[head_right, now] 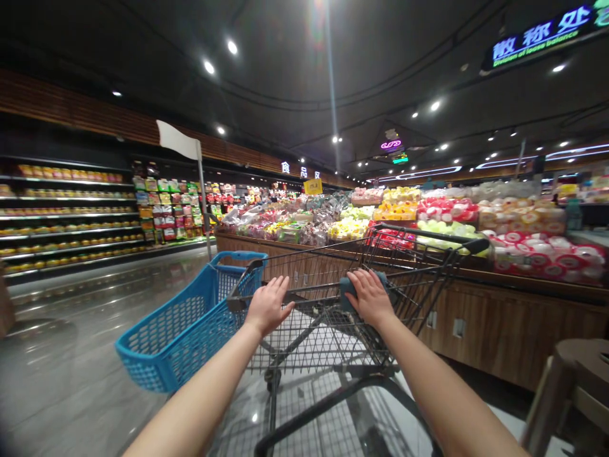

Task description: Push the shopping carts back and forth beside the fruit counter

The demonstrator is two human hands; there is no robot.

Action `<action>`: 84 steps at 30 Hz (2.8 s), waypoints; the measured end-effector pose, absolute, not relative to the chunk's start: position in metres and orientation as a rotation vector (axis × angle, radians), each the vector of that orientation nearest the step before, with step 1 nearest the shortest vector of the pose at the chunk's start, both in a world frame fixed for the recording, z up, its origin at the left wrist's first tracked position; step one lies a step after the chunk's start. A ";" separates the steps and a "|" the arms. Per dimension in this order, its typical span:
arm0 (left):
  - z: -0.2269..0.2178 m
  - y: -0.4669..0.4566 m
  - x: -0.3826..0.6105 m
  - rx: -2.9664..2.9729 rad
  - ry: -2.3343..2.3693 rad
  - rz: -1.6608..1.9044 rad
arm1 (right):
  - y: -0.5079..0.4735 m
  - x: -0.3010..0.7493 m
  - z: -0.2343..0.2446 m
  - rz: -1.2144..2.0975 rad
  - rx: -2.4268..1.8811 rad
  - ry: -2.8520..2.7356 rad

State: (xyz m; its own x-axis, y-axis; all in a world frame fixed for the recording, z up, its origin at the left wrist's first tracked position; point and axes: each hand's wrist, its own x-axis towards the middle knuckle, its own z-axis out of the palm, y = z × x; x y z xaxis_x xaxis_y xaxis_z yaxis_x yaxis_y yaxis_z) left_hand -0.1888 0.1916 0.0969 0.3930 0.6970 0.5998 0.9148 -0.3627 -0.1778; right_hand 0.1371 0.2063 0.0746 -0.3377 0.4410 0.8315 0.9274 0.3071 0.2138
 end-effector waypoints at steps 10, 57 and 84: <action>0.095 0.192 -0.194 -2.129 -1.462 -0.624 | 0.210 0.145 0.071 -0.962 -1.292 -1.812; 0.091 0.187 -0.200 -2.082 -1.478 -0.680 | 0.200 0.078 0.071 -0.951 -1.110 -2.005; 0.086 0.183 -0.187 -2.097 -1.418 -0.780 | 0.193 0.055 0.069 -0.890 -1.066 -2.036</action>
State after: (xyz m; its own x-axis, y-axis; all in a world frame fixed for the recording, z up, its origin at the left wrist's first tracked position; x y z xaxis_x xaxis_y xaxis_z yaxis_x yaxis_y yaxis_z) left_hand -0.1865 0.1831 0.0863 0.2977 0.6577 0.6920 0.9365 -0.3418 -0.0780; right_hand 0.0550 0.1932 0.0690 -0.4462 0.4097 0.7956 0.8622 0.4350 0.2595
